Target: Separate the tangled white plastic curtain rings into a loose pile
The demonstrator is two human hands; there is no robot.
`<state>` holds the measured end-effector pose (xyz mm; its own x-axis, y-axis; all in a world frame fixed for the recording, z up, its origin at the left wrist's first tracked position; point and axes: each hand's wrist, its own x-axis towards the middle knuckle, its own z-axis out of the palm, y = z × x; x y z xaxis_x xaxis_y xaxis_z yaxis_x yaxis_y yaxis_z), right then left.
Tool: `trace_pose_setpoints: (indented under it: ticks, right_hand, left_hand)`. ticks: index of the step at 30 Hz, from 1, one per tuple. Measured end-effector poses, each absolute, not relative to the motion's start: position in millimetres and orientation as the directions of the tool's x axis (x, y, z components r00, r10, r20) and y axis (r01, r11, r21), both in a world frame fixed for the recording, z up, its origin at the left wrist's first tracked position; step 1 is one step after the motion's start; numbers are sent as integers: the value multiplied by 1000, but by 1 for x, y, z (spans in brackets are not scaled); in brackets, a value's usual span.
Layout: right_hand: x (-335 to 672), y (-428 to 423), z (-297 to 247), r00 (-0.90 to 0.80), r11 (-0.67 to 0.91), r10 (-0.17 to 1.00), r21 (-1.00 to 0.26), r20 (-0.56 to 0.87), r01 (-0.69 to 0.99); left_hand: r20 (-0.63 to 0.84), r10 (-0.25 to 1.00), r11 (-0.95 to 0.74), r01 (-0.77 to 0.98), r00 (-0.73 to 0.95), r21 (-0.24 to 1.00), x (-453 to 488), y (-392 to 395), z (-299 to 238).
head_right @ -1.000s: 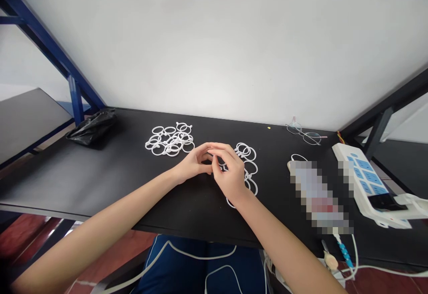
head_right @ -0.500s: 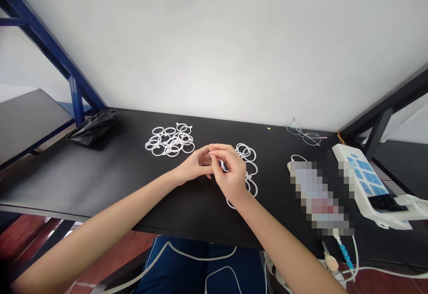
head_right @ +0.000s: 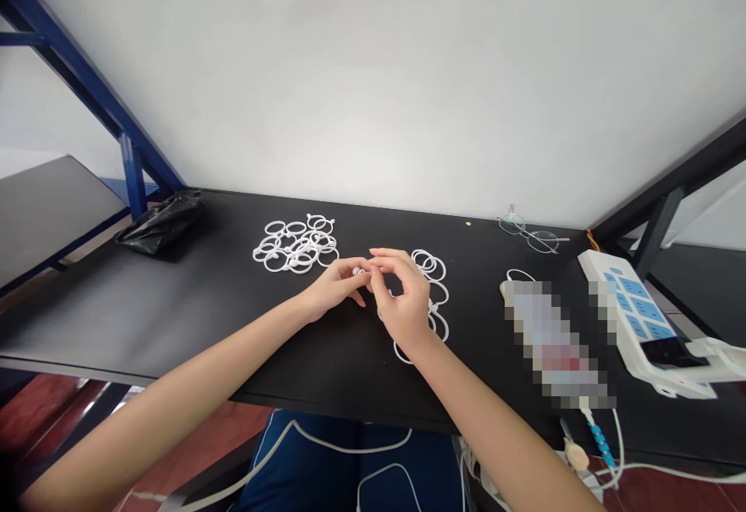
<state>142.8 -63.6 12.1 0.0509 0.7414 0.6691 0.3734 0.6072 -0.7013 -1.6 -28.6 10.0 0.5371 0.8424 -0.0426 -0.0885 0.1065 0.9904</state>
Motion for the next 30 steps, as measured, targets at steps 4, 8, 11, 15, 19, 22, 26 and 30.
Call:
trace_pose_setpoints:
  ticks: [4,8,11,15,19,22,26,30]
  right_hand:
    - [143,-64,12,36,606,746,-699,665,379]
    - [142,-64,12,31,599,750,-698,661,393]
    - [141,-65,14,21,599,749,-691,662,404]
    - [140,-66,16,-12,586,761,-679,649,442]
    - [140,-66,17,-39,585,759,-654,650,480]
    - [140,-65,16,-47,581,757,-637,652,508]
    - [141,-63,15,-43,539,784,-646,619,541]
    - [143,-62,12,-55,538,787,-641,614,548]
  left_hand:
    - [-40,849,103,-90,527,991,-1,-28,10]
    - [-28,857,95,-105,515,990,-1,-27,8]
    - [-22,868,95,-122,497,988,-1,-27,6]
    - [-30,872,112,-141,488,984,-1,-27,6]
    - [-37,869,137,-168,493,976,-2,-27,7]
    - [-27,863,134,-177,505,975,-1,-27,4]
    - [55,859,38,-170,509,985,1,-28,-1]
    - [75,837,-2,-134,542,991,1,-29,-2]
